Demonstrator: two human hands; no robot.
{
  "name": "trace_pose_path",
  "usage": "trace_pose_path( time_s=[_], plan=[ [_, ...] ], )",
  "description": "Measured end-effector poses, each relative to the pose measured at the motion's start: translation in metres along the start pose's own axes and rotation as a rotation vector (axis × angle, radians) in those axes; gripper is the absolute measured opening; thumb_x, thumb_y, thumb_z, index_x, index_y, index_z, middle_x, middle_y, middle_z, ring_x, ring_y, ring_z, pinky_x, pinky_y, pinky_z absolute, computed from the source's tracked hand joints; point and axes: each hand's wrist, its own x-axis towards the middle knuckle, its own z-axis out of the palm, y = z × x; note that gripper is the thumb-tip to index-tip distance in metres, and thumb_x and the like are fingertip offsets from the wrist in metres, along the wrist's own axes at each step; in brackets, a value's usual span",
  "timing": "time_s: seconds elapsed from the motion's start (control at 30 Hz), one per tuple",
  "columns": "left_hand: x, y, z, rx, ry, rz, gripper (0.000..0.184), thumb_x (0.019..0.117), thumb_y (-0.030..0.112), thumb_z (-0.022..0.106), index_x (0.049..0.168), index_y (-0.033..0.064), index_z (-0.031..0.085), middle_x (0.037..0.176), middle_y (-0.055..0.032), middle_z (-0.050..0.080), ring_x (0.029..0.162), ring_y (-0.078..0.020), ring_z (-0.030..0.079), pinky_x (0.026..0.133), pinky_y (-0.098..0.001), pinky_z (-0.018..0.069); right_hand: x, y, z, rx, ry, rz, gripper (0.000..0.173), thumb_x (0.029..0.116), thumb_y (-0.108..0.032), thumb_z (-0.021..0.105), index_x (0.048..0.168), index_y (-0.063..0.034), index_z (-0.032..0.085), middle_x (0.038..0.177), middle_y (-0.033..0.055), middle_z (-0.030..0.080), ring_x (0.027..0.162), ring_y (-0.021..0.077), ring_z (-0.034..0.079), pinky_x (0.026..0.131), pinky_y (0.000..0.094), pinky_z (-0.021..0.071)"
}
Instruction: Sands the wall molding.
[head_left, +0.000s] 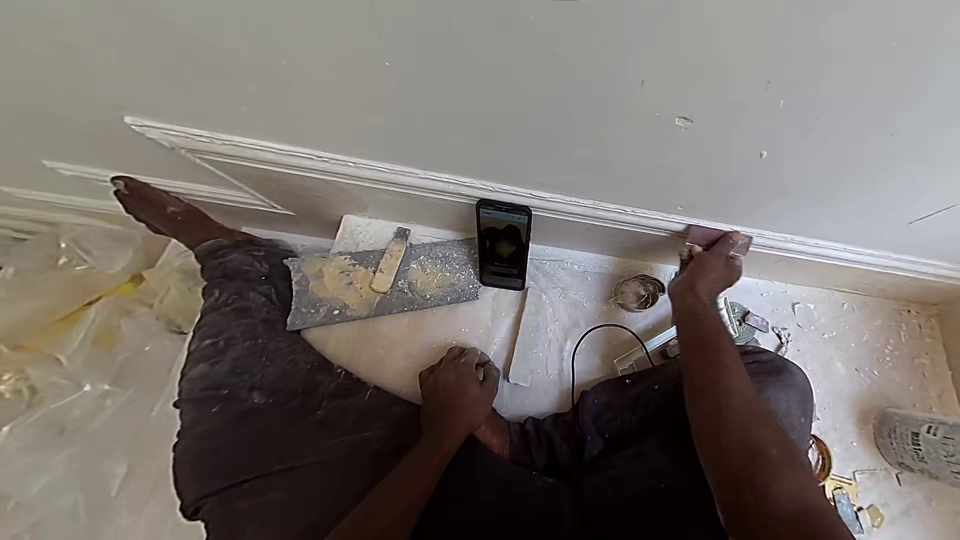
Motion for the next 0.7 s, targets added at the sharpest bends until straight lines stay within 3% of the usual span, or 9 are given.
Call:
trace_pose_path(
  time_s=[0.13, 0.23, 0.33, 0.4, 0.5, 0.57, 0.7],
  plan=[
    [-0.001, -0.004, 0.001, -0.010, 0.024, 0.021, 0.024, 0.1011, 0.028, 0.058, 0.101, 0.0122, 0.076, 0.113, -0.0107, 0.071, 0.108, -0.0316, 0.066, 0.096, -0.0595, 0.0456, -0.075, 0.027, 0.041, -0.001, -0.287, 0.017, 0.050, 0.1132, -0.039, 0.032, 0.104, 0.0017, 0.059, 0.076, 0.0073, 0.063, 0.065, 0.0163, 0.065, 0.065, 0.0379, 0.0596],
    [-0.006, -0.012, 0.004, -0.059, 0.078, 0.045, 0.025, 0.1011, 0.026, 0.057, 0.100, 0.0102, 0.076, 0.110, -0.0131, 0.071, 0.105, -0.0325, 0.066, 0.094, -0.0611, 0.0457, -0.106, 0.027, 0.061, 0.147, -0.325, 0.160, 0.041, 0.1129, -0.037, 0.038, 0.104, -0.0004, 0.055, 0.072, 0.0078, 0.064, 0.061, 0.0166, 0.069, 0.062, 0.0349, 0.0631],
    [-0.007, -0.014, 0.002, -0.082, 0.083, 0.034, 0.024, 0.1007, 0.025, 0.058, 0.100, 0.0091, 0.076, 0.109, -0.0136, 0.071, 0.104, -0.0331, 0.066, 0.093, -0.0614, 0.0467, -0.069, 0.025, 0.033, 0.062, -0.343, 0.008, 0.051, 0.1137, -0.038, 0.029, 0.106, 0.0014, 0.060, 0.079, 0.0069, 0.066, 0.072, 0.0168, 0.069, 0.071, 0.0391, 0.0620],
    [-0.007, -0.008, -0.002, -0.061, 0.044, 0.016, 0.023, 0.1005, 0.026, 0.061, 0.100, 0.0093, 0.076, 0.110, -0.0125, 0.071, 0.105, -0.0326, 0.066, 0.094, -0.0612, 0.0475, -0.026, 0.017, 0.006, 0.009, -0.228, -0.083, 0.055, 0.1137, -0.039, 0.027, 0.105, 0.0012, 0.063, 0.079, 0.0063, 0.068, 0.072, 0.0166, 0.069, 0.070, 0.0403, 0.0614],
    [-0.003, 0.000, -0.005, -0.025, -0.002, -0.005, 0.023, 0.1009, 0.029, 0.060, 0.101, 0.0120, 0.075, 0.110, -0.0095, 0.070, 0.105, -0.0298, 0.065, 0.095, -0.0582, 0.0461, 0.011, 0.006, -0.006, 0.050, 0.012, -0.060, 0.044, 0.1134, -0.041, 0.032, 0.109, -0.0038, 0.056, 0.078, 0.0045, 0.060, 0.064, 0.0136, 0.063, 0.063, 0.0335, 0.0568],
    [-0.002, 0.002, -0.004, -0.026, 0.004, -0.009, 0.023, 0.1008, 0.029, 0.059, 0.100, 0.0125, 0.075, 0.108, -0.0085, 0.070, 0.103, -0.0286, 0.065, 0.094, -0.0568, 0.0462, 0.003, 0.007, 0.004, 0.089, 0.045, -0.040, 0.040, 0.1132, -0.041, 0.034, 0.116, -0.0049, 0.052, 0.079, 0.0051, 0.056, 0.062, 0.0132, 0.060, 0.061, 0.0321, 0.0555],
    [-0.002, 0.001, -0.006, -0.011, -0.015, -0.030, 0.024, 0.1013, 0.031, 0.057, 0.103, 0.0149, 0.075, 0.111, -0.0056, 0.070, 0.106, -0.0249, 0.065, 0.097, -0.0535, 0.0452, -0.039, 0.013, 0.025, 0.137, -0.090, -0.006, 0.038, 0.1137, -0.038, 0.034, 0.108, -0.0046, 0.051, 0.071, 0.0033, 0.055, 0.055, 0.0123, 0.059, 0.056, 0.0307, 0.0563]
  ],
)
